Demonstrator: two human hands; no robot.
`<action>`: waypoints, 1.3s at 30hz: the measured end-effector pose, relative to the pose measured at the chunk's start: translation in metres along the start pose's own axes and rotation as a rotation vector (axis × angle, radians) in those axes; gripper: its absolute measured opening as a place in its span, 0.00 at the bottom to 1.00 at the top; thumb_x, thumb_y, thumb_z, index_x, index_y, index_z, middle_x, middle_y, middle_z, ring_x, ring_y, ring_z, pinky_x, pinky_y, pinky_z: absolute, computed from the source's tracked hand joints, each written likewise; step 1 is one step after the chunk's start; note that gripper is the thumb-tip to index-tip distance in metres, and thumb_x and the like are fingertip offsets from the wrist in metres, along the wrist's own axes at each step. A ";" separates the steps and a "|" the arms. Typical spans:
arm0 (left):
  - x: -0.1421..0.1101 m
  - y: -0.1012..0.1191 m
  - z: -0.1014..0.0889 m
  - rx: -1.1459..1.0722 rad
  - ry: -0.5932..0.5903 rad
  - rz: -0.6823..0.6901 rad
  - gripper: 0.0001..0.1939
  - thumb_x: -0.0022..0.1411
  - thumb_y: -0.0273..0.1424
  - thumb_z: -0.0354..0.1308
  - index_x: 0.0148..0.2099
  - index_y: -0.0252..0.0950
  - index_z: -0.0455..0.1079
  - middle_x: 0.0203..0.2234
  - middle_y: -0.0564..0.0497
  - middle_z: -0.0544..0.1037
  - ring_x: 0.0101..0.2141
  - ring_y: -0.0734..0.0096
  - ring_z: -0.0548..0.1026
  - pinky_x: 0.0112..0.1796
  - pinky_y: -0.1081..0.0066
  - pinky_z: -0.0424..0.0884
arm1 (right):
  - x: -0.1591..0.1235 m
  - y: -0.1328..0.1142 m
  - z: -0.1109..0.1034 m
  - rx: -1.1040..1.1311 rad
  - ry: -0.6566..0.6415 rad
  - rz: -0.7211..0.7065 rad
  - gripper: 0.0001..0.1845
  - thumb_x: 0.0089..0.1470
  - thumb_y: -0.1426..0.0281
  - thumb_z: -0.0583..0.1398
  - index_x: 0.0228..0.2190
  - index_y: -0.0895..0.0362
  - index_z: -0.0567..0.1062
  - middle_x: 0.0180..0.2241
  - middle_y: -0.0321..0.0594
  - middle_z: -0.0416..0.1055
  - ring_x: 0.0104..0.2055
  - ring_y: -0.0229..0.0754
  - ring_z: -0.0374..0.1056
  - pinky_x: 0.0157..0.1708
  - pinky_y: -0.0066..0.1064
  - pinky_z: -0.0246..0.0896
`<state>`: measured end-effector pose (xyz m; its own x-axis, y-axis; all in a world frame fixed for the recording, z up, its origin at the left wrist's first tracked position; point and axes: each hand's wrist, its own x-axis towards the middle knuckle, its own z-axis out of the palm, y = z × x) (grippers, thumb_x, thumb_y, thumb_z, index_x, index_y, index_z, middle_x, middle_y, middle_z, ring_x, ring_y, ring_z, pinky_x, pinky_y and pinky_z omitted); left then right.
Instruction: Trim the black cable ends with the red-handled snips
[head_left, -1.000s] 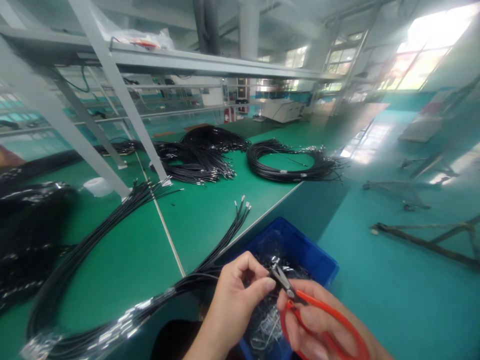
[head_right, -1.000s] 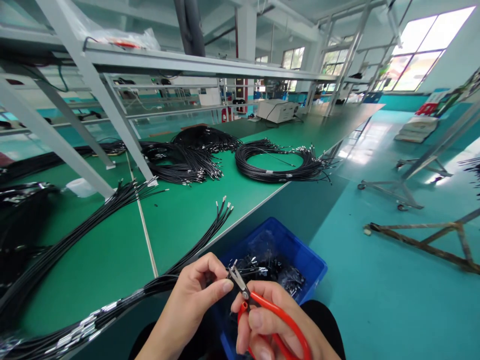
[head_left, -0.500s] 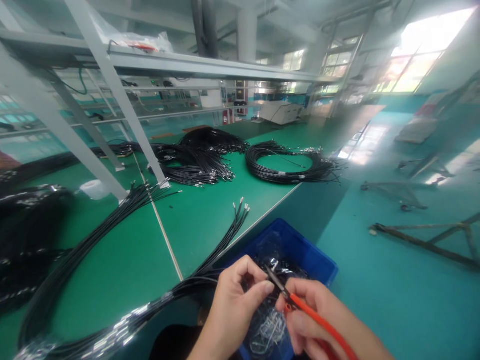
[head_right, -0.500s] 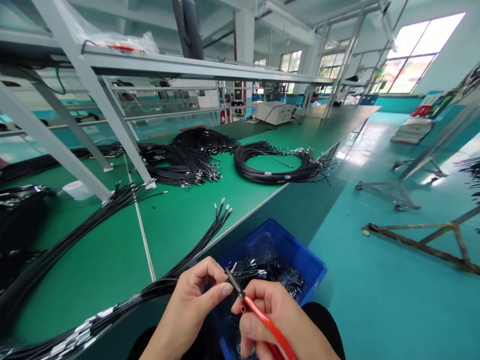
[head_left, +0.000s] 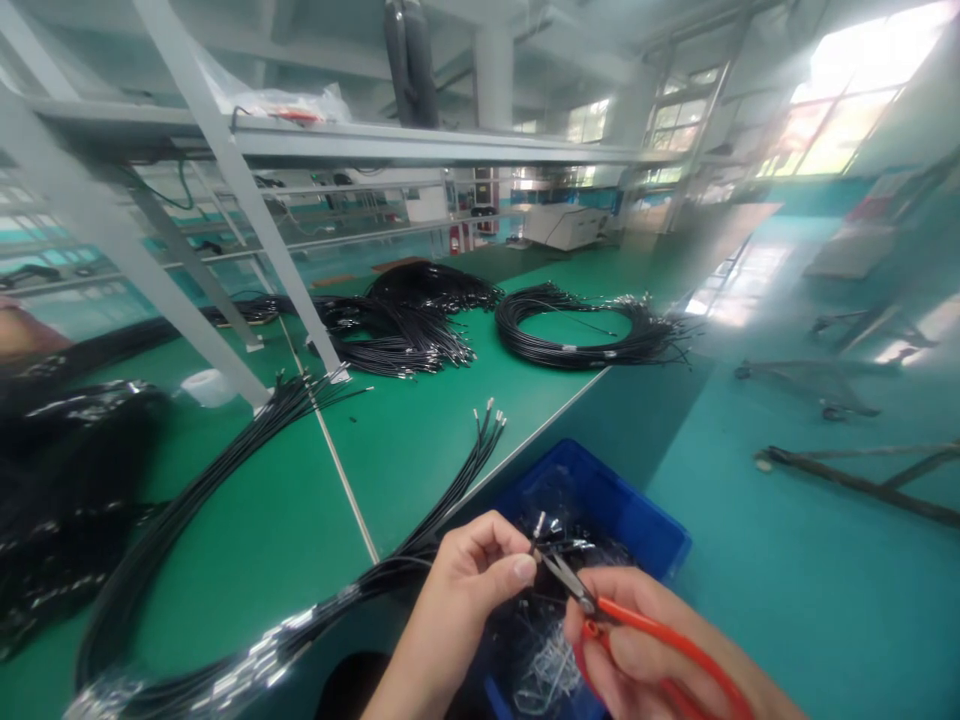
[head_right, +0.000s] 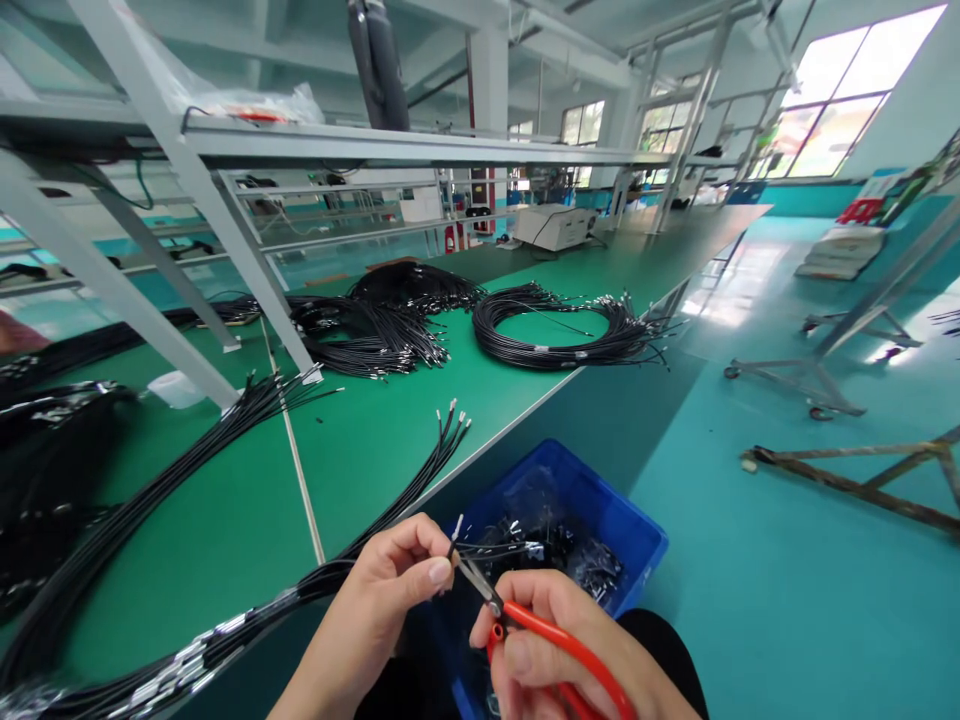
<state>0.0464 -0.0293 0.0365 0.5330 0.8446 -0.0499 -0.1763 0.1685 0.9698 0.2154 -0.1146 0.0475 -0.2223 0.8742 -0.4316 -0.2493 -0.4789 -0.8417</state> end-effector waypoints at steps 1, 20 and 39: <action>-0.001 0.000 0.000 -0.015 -0.009 -0.004 0.08 0.53 0.30 0.62 0.27 0.33 0.66 0.20 0.57 0.65 0.24 0.78 0.58 0.28 0.78 0.56 | -0.001 -0.002 0.003 0.006 0.012 -0.007 0.20 0.43 0.57 0.61 0.32 0.60 0.70 0.20 0.36 0.66 0.20 0.32 0.56 0.20 0.26 0.43; -0.003 0.003 0.001 -0.081 -0.072 0.003 0.05 0.52 0.27 0.63 0.28 0.32 0.69 0.21 0.55 0.70 0.24 0.76 0.63 0.29 0.77 0.59 | 0.012 0.010 -0.018 0.151 -0.208 -0.066 0.17 0.47 0.62 0.61 0.36 0.61 0.72 0.21 0.39 0.71 0.15 0.28 0.54 0.14 0.22 0.42; 0.009 -0.010 -0.001 0.186 -0.037 -0.002 0.06 0.57 0.31 0.54 0.28 0.35 0.63 0.20 0.54 0.68 0.22 0.75 0.62 0.26 0.75 0.59 | 0.017 0.011 -0.034 0.060 -0.276 -0.118 0.26 0.40 0.55 0.66 0.35 0.61 0.68 0.19 0.36 0.71 0.12 0.24 0.52 0.10 0.16 0.45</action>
<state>0.0526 -0.0228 0.0261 0.5637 0.8247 -0.0459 -0.0214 0.0702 0.9973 0.2412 -0.1025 0.0198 -0.4337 0.8737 -0.2206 -0.3417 -0.3860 -0.8569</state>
